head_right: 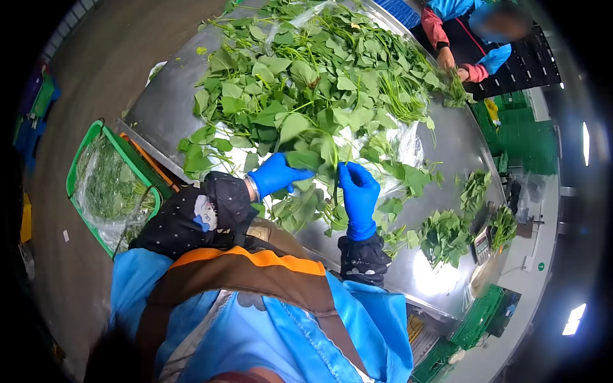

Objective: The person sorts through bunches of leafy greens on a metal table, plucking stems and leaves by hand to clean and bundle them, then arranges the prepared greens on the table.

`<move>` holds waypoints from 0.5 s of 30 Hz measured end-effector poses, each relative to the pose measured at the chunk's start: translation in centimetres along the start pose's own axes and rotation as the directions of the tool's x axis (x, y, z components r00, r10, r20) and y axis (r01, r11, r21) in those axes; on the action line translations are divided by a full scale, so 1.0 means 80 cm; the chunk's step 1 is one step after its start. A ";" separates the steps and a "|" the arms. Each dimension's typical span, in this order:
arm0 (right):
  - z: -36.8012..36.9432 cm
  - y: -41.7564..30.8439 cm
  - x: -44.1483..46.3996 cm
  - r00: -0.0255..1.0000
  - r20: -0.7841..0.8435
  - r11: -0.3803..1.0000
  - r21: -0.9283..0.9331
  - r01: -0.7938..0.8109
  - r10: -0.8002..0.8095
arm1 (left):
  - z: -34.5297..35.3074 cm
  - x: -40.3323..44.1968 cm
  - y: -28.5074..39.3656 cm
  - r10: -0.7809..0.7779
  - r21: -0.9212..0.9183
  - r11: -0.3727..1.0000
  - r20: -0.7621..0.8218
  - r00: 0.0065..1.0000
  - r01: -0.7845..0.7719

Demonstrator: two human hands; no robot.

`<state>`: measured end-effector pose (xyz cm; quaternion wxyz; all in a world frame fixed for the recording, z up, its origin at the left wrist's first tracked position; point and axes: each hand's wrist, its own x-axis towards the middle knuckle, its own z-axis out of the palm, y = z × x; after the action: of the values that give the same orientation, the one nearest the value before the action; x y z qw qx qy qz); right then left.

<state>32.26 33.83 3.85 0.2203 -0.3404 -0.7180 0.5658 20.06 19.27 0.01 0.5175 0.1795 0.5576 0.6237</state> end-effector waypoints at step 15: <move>-0.004 0.002 -0.005 0.989 -0.047 0.990 -0.026 0.136 -0.138 | -0.010 -0.025 0.021 -0.011 0.240 0.970 0.200 0.980 -0.038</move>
<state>32.80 33.75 3.81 0.2723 -0.3065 -0.7404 0.5327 19.43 17.45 1.94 0.5406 0.3069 0.5739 0.5331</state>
